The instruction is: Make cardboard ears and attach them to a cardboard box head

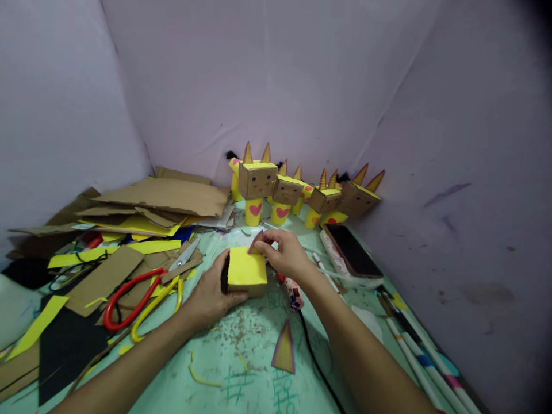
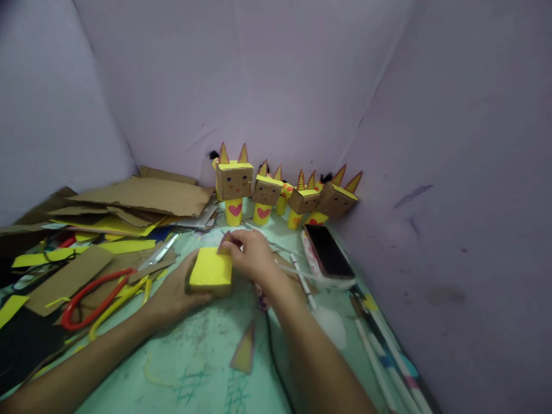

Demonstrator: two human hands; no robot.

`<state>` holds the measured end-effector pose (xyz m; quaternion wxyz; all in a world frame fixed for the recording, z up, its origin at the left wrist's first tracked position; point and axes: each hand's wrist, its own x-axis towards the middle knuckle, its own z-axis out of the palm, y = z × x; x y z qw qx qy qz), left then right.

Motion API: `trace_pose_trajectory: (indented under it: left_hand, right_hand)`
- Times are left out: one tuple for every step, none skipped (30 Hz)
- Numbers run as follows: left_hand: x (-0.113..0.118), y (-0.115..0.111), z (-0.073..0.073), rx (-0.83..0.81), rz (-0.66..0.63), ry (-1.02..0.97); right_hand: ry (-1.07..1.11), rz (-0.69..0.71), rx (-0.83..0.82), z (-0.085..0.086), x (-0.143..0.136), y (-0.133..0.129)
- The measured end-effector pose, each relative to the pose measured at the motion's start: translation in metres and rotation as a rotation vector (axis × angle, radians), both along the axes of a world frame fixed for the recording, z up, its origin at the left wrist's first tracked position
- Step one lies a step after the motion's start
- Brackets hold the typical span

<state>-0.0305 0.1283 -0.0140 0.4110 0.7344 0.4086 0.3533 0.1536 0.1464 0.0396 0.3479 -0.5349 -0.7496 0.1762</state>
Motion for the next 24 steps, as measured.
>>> trace_pose_trajectory:
  left_hand:
    - [0.0001,0.0002,-0.0002,0.003,-0.001,-0.005]
    - [0.0001,0.0005,-0.0004,0.005,-0.002,-0.009]
    - [0.0,0.0007,-0.0005,0.007,-0.003,-0.01]
    - [-0.0001,0.0009,-0.0006,0.007,-0.003,-0.01]
    - [-0.0002,0.0011,-0.0006,0.008,-0.006,-0.01]
    - [-0.0004,0.0012,-0.0007,0.007,-0.01,-0.012]
    - [-0.0005,0.0013,-0.0007,0.005,-0.013,-0.013]
    - [-0.0006,0.0013,-0.0008,0.002,-0.017,-0.013]
    - [-0.0007,0.0014,-0.0009,0.0,-0.019,-0.015]
    - [-0.0008,0.0013,-0.0009,-0.001,-0.022,-0.017]
    - [-0.0009,0.0013,-0.0009,-0.001,-0.022,-0.018]
    - [-0.0009,0.0013,-0.0009,-0.003,-0.022,-0.019]
    - [-0.0009,0.0012,-0.0008,-0.005,-0.022,-0.019]
    - [-0.0009,0.0011,-0.0007,-0.008,-0.021,-0.021]
    - [-0.0009,0.0011,-0.0006,-0.01,-0.019,-0.02]
    - [-0.0008,0.0009,-0.0005,-0.009,-0.019,-0.019]
    - [-0.0007,0.0008,-0.0003,-0.008,-0.016,-0.02]
    - [-0.0005,0.0006,-0.0001,-0.009,-0.017,-0.021]
    - [-0.0002,0.0004,0.0001,-0.012,-0.017,-0.023]
    - [0.0001,0.0002,0.0003,-0.018,-0.016,-0.026]
    - [0.0004,0.0,0.0005,-0.025,-0.015,-0.032]
    - [0.0007,-0.0001,0.0006,-0.035,-0.016,-0.041]
    - [0.0009,-0.0002,0.0006,-0.043,-0.019,-0.05]
    - [0.0011,-0.0002,0.0005,-0.048,-0.024,-0.059]
  right_hand:
    - [-0.008,-0.008,0.006,0.0,-0.0002,0.0]
    - [-0.016,-0.015,0.012,-0.0001,-0.0005,0.0]
    - [-0.023,-0.019,0.017,-0.0001,-0.0008,0.0]
    - [-0.03,-0.019,0.021,0.0,-0.001,-0.0001]
    - [-0.035,-0.018,0.022,0.0003,-0.0011,-0.0002]
    - [-0.039,-0.015,0.022,0.0007,-0.0012,-0.0003]
    - [-0.042,-0.013,0.02,0.0012,-0.0012,-0.0004]
    - [-0.044,-0.011,0.018,0.0017,-0.0011,-0.0005]
    - [-0.045,-0.008,0.016,0.0022,-0.001,-0.0006]
    - [-0.047,-0.005,0.014,0.0024,-0.0007,-0.0005]
    - [-0.048,-0.002,0.015,0.0025,-0.0005,-0.0004]
    - [-0.05,0.001,0.017,0.0023,-0.0002,-0.0002]
    - [-0.051,0.002,0.021,0.002,0.0001,0.0001]
    - [-0.053,0.003,0.025,0.0016,0.0003,0.0004]
    - [-0.055,0.003,0.029,0.0011,0.0005,0.0007]
    - [-0.056,0.003,0.033,0.0006,0.0005,0.0009]
    - [-0.057,0.002,0.034,0.0001,0.0005,0.0011]
    - [-0.058,0.001,0.035,-0.0002,0.0004,0.0012]
    - [-0.058,-0.001,0.035,-0.0003,0.0002,0.0011]
    - [-0.059,-0.001,0.034,-0.0003,0.0,0.0009]
    - [-0.06,-0.002,0.031,-0.0002,-0.0003,0.0006]
    - [-0.061,-0.002,0.028,0.0,-0.0005,0.0002]
    - [-0.063,-0.004,0.025,0.0003,-0.0007,-0.0001]
    - [-0.066,-0.005,0.022,0.0007,-0.0009,-0.0003]
